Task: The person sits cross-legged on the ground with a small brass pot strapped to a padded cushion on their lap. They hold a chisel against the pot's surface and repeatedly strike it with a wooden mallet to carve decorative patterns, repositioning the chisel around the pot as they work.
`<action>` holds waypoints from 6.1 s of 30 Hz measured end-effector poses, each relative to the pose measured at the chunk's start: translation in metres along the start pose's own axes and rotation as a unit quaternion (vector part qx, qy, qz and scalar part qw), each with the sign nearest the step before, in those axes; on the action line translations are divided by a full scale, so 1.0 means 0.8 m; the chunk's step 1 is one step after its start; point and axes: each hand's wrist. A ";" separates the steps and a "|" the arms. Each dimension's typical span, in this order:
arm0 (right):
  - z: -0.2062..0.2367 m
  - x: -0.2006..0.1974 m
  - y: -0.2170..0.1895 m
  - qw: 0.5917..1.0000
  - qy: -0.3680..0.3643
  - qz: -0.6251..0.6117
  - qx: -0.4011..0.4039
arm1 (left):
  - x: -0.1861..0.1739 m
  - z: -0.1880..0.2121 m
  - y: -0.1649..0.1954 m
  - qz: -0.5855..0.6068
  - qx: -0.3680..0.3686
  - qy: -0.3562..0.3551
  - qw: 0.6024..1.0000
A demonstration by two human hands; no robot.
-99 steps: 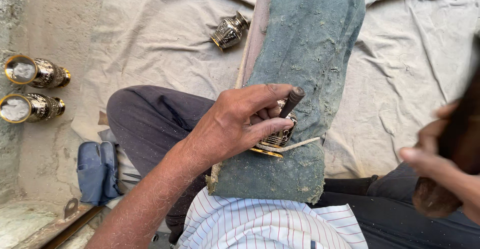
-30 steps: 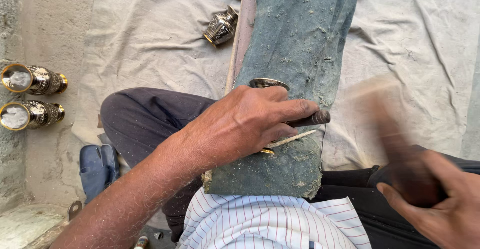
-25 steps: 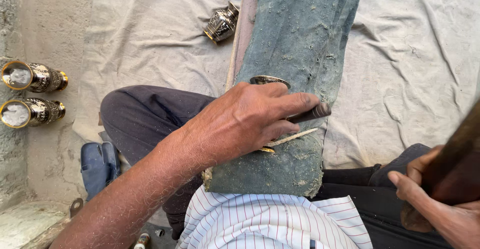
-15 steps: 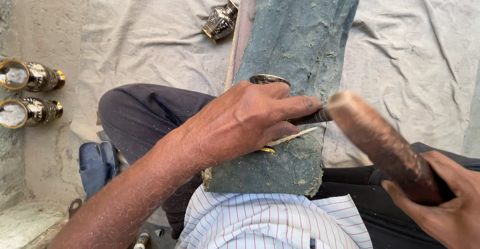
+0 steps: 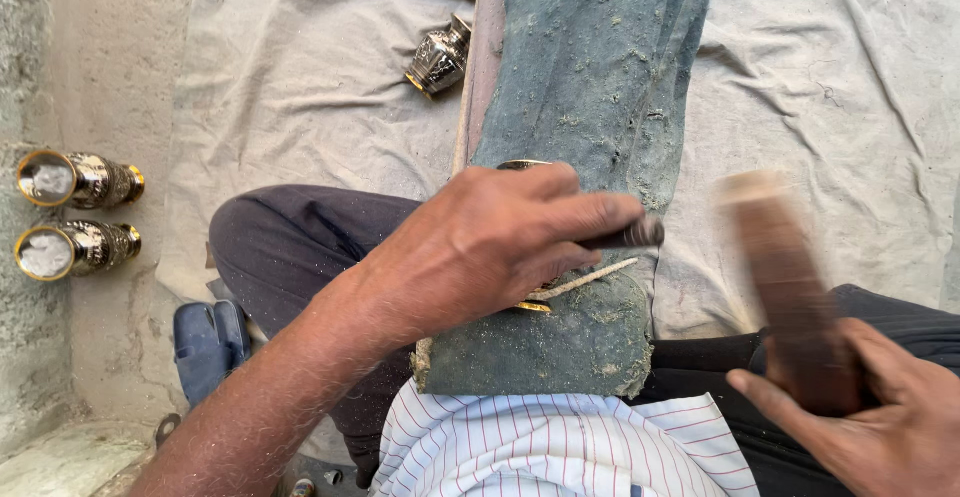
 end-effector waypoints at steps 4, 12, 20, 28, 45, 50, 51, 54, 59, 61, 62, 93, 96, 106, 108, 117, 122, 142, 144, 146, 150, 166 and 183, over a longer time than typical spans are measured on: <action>-0.001 0.020 0.026 0.804 -0.093 -0.556 -0.190 | -0.006 -0.006 -0.010 0.034 0.040 0.069 0.996; 0.019 0.024 0.033 0.884 0.002 -0.435 -0.174 | -0.008 -0.017 -0.008 0.076 0.080 0.017 0.994; 0.026 0.028 0.017 0.926 0.035 -0.331 -0.180 | -0.014 -0.033 0.006 0.006 0.022 -0.089 0.996; 0.030 0.018 -0.007 0.989 0.035 -0.099 -0.107 | -0.011 -0.038 -0.009 0.045 0.067 -0.093 0.992; 0.043 0.025 0.004 0.983 0.115 -0.089 -0.115 | -0.006 -0.045 -0.015 0.061 0.103 -0.097 0.988; 0.045 0.031 0.019 0.991 0.099 -0.042 -0.077 | -0.007 -0.047 -0.018 0.078 0.123 -0.116 0.982; 0.045 0.034 0.023 0.982 0.124 -0.109 -0.091 | -0.007 -0.046 -0.019 0.077 0.127 -0.110 0.983; 0.042 0.034 0.036 0.991 0.087 -0.013 -0.100 | -0.009 -0.047 -0.021 0.099 0.160 -0.086 0.978; 0.047 0.033 0.032 0.991 0.072 -0.052 -0.098 | -0.009 -0.050 -0.020 0.086 0.161 -0.105 0.978; 0.054 0.032 0.021 0.991 0.008 0.125 0.053 | -0.010 -0.052 -0.019 0.086 0.154 -0.119 0.977; 0.056 0.032 0.015 0.997 0.071 0.010 0.010 | -0.010 -0.052 -0.018 0.089 0.147 -0.132 0.976; 0.052 0.067 0.063 0.986 0.005 -0.052 0.157 | -0.017 -0.060 -0.016 0.088 0.157 -0.182 0.967; 0.057 0.071 0.059 0.841 0.022 -0.512 0.170 | -0.018 -0.060 -0.017 0.078 0.183 -0.146 0.969; 0.064 0.073 0.053 0.992 0.032 0.091 0.086 | -0.019 -0.061 -0.015 0.073 0.170 -0.180 0.966; 0.063 0.065 0.050 0.992 0.017 0.009 0.126 | -0.021 -0.062 -0.019 0.082 0.169 -0.198 0.962; 0.062 0.064 0.059 0.997 0.038 -0.014 0.060 | -0.018 -0.063 -0.017 0.070 0.198 -0.155 0.965; 0.058 0.076 0.085 0.993 0.084 -0.073 0.042 | -0.015 -0.064 -0.016 0.057 0.150 -0.211 0.964; 0.065 0.084 0.072 0.992 0.112 -0.065 -0.002 | -0.016 -0.065 -0.013 0.085 0.152 -0.180 0.968; 0.057 0.077 0.067 0.987 0.105 -0.123 0.021 | -0.016 -0.063 -0.017 0.085 0.153 -0.187 0.967; 0.050 0.072 0.063 0.969 0.107 -0.220 0.011 | -0.011 -0.065 -0.016 0.069 0.159 -0.177 0.969; 0.047 0.083 0.056 0.982 0.060 -0.177 0.003 | -0.007 -0.067 -0.014 0.059 0.168 -0.159 0.971; -0.006 0.010 0.021 0.918 -0.027 -0.364 -0.158 | -0.012 -0.020 -0.032 0.102 -0.016 -0.027 0.994; -0.017 0.026 -0.043 0.882 0.178 -0.366 -0.237 | -0.010 -0.045 -0.024 0.021 0.100 -0.109 0.989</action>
Point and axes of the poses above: each hand's wrist, its own z-axis away from the middle knuckle, its own x-axis out of the palm, y = z × x, and after that the axes turned 10 degrees about -z, right-handed
